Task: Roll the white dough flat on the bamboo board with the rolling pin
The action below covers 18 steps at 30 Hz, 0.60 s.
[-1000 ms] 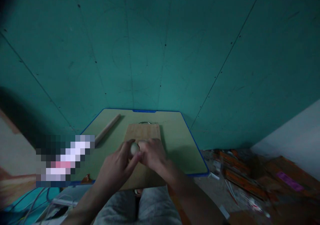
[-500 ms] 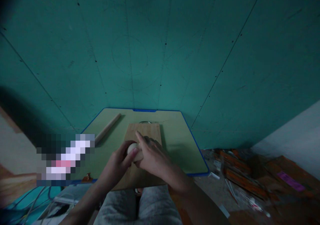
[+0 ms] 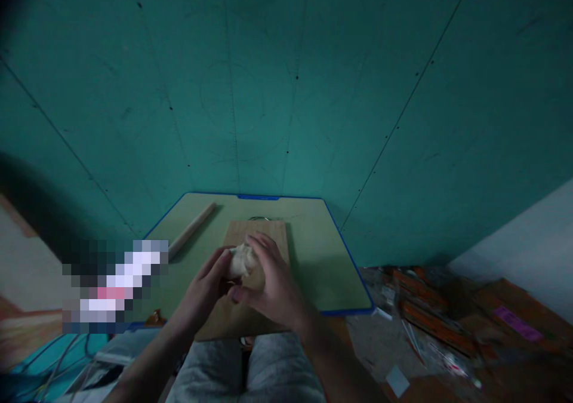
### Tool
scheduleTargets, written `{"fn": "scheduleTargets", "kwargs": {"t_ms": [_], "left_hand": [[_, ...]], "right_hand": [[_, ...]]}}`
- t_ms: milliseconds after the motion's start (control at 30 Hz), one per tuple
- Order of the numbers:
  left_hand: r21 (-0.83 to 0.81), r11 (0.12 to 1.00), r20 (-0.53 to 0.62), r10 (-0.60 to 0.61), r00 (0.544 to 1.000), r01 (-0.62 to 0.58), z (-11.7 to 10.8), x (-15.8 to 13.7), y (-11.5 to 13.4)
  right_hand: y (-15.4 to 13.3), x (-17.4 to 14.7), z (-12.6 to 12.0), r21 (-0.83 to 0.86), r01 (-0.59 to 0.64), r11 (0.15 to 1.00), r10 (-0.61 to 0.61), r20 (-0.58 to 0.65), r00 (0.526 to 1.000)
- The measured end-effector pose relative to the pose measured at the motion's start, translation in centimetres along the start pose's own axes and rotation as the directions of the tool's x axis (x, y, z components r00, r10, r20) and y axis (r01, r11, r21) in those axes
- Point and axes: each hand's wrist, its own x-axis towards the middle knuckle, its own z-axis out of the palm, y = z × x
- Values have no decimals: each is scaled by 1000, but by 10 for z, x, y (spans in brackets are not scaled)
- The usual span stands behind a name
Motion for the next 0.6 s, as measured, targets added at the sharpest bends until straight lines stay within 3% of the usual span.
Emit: {"fn": "scheduleTargets", "kwargs": {"t_ms": [200, 367, 500, 600], "left_hand": [[-37, 998, 103, -52, 993, 56, 8, -8, -4], [10, 999, 101, -36, 994, 36, 12, -11, -10], [55, 998, 14, -32, 999, 31, 19, -11, -16], [92, 995, -18, 45, 999, -43, 20, -8, -16]], "right_hand": [[2, 4, 18, -61, 24, 998, -31, -121, 992], [-1, 7, 18, -105, 177, 979, -196, -220, 956], [-3, 8, 26, -84, 104, 991, -126, -324, 937], [-5, 9, 32, -10, 30, 999, -32, -324, 945]]}}
